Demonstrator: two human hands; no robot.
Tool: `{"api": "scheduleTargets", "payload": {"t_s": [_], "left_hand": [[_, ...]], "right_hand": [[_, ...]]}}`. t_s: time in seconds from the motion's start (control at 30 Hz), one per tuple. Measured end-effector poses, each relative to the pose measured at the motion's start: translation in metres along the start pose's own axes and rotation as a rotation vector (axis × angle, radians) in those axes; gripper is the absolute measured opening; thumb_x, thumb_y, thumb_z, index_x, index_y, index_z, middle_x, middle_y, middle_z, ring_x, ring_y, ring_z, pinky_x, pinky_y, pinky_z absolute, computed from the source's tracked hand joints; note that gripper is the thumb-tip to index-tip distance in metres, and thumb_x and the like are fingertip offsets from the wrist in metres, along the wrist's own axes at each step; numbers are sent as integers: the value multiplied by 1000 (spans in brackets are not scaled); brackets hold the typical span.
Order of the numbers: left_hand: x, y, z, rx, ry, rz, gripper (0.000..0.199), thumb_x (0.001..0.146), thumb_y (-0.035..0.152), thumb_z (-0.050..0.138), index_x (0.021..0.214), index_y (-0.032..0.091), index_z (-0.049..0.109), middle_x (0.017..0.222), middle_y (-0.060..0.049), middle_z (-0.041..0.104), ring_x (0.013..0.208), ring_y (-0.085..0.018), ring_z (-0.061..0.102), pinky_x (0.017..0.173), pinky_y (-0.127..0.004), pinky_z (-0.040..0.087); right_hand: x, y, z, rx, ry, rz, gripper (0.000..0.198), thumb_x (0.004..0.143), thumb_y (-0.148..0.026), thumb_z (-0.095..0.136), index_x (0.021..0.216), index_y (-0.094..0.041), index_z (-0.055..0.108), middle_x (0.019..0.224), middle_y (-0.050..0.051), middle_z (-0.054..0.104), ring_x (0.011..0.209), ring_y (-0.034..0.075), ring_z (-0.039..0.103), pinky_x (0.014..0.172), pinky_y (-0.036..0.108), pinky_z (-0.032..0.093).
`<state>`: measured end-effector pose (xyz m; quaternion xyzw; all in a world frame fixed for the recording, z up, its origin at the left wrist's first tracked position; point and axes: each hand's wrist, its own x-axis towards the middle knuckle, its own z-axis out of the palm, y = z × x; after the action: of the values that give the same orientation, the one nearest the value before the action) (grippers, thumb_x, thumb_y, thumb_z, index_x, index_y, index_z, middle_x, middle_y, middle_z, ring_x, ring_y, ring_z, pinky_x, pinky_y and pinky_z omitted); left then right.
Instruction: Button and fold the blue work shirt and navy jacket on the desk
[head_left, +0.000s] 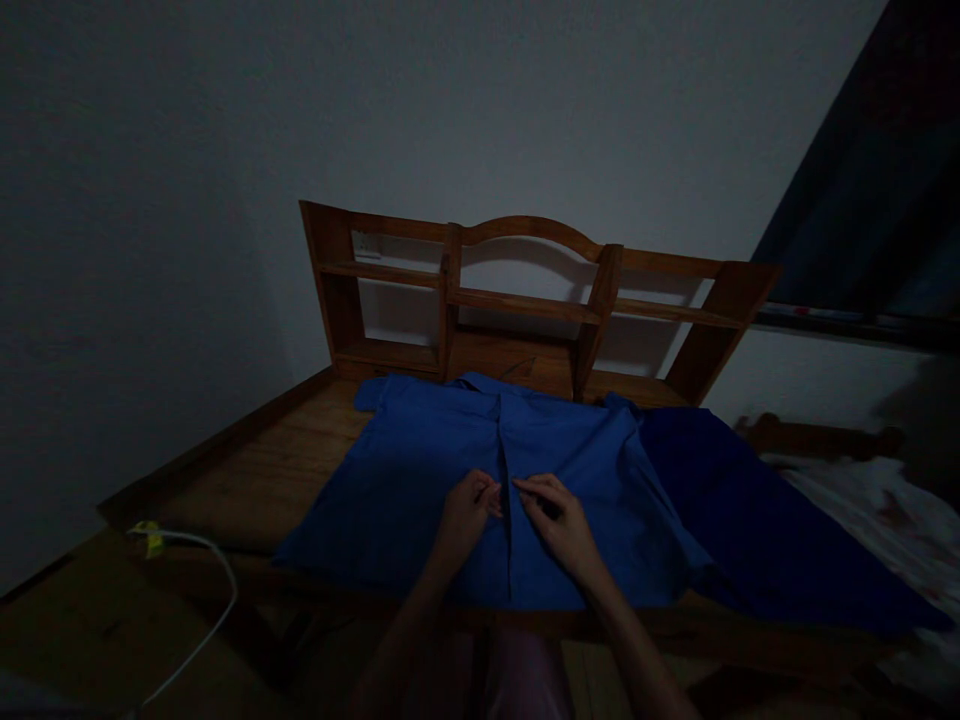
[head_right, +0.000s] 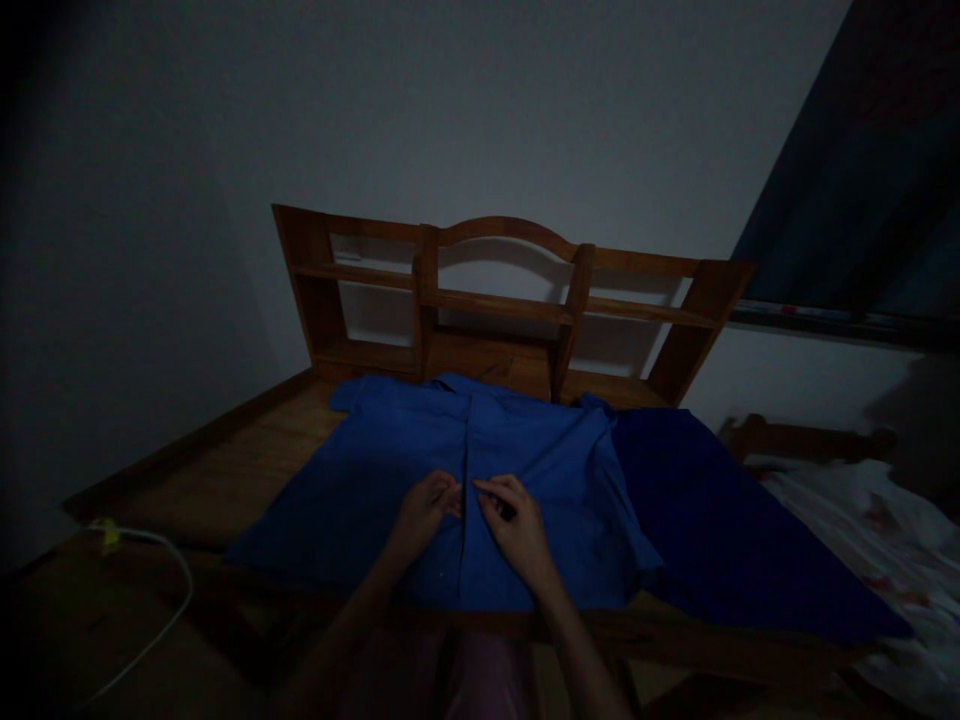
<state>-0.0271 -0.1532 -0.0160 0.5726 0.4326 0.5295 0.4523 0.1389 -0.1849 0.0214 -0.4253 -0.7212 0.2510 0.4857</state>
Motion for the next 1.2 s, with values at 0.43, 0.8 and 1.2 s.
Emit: {"api": "scheduleTargets", "payload": {"t_s": [0.43, 0.8, 1.2], "left_hand": [[-3, 16, 23, -53, -7, 108, 10, 83, 23, 47, 83, 16, 54, 78, -4, 61, 73, -14, 58, 68, -24, 45], [-9, 23, 19, -49, -30, 121, 10, 81, 21, 50, 83, 15, 58, 82, -6, 64, 79, -15, 60, 73, -24, 45], [-6, 13, 18, 119, 16, 83, 27, 85, 38, 47, 77, 16, 60, 70, -1, 60, 67, -13, 56, 60, -21, 41]], "right_hand": [[0, -1, 0, -70, 55, 32, 23, 87, -33, 52, 100, -21, 67, 88, 4, 64, 78, 15, 58, 69, 25, 44], [-4, -7, 0, -142, 107, -24, 17, 88, -29, 50, 91, -22, 66, 89, 2, 64, 82, 15, 58, 73, 25, 43], [-1, 10, 3, -101, 89, 98, 11, 82, -30, 58, 83, -19, 61, 80, 1, 62, 69, 14, 57, 64, 23, 43]]}}
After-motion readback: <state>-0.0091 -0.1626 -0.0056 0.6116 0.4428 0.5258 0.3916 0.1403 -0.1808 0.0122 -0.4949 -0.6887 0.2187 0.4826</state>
